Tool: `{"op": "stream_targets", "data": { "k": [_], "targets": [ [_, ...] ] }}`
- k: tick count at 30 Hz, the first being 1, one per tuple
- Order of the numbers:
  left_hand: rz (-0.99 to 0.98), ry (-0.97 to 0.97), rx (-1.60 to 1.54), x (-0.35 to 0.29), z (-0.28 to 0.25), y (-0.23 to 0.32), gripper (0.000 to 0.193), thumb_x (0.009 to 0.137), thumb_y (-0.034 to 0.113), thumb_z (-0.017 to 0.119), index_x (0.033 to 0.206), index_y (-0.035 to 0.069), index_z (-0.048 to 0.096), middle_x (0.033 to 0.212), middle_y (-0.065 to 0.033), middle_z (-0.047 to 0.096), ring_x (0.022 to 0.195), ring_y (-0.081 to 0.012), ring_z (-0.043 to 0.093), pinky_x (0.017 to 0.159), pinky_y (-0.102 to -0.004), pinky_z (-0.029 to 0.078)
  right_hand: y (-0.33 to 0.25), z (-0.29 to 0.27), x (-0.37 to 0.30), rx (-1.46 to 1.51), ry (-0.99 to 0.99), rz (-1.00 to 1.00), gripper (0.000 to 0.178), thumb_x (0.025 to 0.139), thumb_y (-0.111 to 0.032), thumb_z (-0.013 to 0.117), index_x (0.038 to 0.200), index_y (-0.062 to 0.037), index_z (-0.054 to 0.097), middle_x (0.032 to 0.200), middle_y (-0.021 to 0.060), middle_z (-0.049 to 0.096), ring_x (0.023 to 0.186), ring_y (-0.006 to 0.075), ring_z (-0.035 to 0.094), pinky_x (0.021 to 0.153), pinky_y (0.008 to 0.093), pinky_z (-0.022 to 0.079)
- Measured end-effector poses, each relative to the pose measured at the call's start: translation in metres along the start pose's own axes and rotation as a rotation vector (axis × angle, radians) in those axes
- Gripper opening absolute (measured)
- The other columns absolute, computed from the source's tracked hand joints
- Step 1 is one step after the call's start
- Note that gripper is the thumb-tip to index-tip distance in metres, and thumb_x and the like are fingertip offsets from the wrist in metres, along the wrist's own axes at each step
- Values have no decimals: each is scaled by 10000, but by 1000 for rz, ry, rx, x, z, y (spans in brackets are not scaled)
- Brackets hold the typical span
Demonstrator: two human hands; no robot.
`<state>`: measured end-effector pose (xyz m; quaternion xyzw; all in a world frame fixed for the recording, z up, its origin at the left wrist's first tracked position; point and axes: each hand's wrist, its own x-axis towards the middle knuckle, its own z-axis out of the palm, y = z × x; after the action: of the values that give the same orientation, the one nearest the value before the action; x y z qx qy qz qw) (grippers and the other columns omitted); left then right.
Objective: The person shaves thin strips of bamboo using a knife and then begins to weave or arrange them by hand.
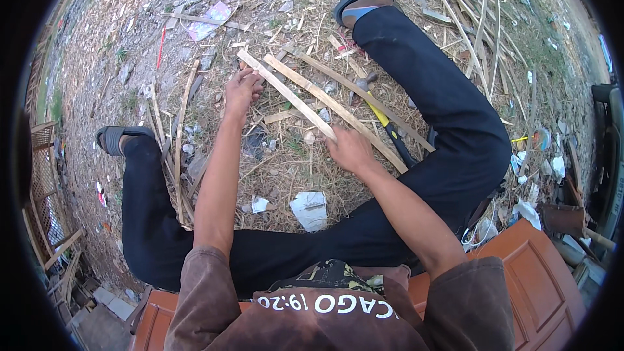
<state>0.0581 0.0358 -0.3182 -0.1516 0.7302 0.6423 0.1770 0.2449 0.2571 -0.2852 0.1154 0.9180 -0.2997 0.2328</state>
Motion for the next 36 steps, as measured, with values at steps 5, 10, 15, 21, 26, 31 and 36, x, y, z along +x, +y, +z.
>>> {"op": "stream_targets", "data": {
  "k": [5,10,15,21,26,31,36],
  "targets": [
    [198,115,294,19,-30,-26,464,848,227,725,1230,13,573,1002,-129,676,835,-216,663,717,-348,530,1,-10,-20,-253,-33,-45,299,926,-314,584,970,-22,632,782,220,690,783,417,682,749,516,531],
    [520,62,903,2,-28,-22,481,802,235,743,1218,65,573,1129,-162,604,986,-366,626,846,-449,509,-3,-11,-15,-247,43,-65,310,928,-295,584,947,11,628,785,228,688,785,411,684,748,519,532],
    [469,37,972,-13,-24,-12,467,823,260,738,1220,76,575,1145,-163,575,1008,-376,620,869,-460,504,-6,-30,-5,-49,110,-30,286,925,-265,596,977,16,609,807,251,676,797,440,666,742,537,509],
    [421,-68,897,8,-36,6,349,862,255,714,1134,48,645,946,-155,652,859,-339,654,772,-444,506,-15,-63,-11,238,315,-95,305,914,-248,633,1062,19,623,871,253,673,869,438,652,782,497,488],
    [281,-187,731,18,-44,67,342,909,284,702,1106,23,604,759,-44,648,605,-104,535,548,-273,427,-17,-82,-4,530,454,-81,368,905,-261,667,1125,32,629,901,235,676,840,332,667,793,400,485],
    [326,-181,458,-14,-58,181,301,945,248,667,1146,35,595,722,26,573,572,-39,416,508,-212,312,-30,-122,-13,811,462,-182,263,973,-203,624,1090,32,635,805,27,658,714,65,549,668,263,454],
    [589,-106,550,-10,-77,274,399,951,283,668,1253,31,601,757,64,515,551,8,352,480,-172,271,-34,-159,-31,993,545,-240,242,986,-236,621,1037,0,637,703,-54,540,603,-4,431,539,192,343]
  ]
}}
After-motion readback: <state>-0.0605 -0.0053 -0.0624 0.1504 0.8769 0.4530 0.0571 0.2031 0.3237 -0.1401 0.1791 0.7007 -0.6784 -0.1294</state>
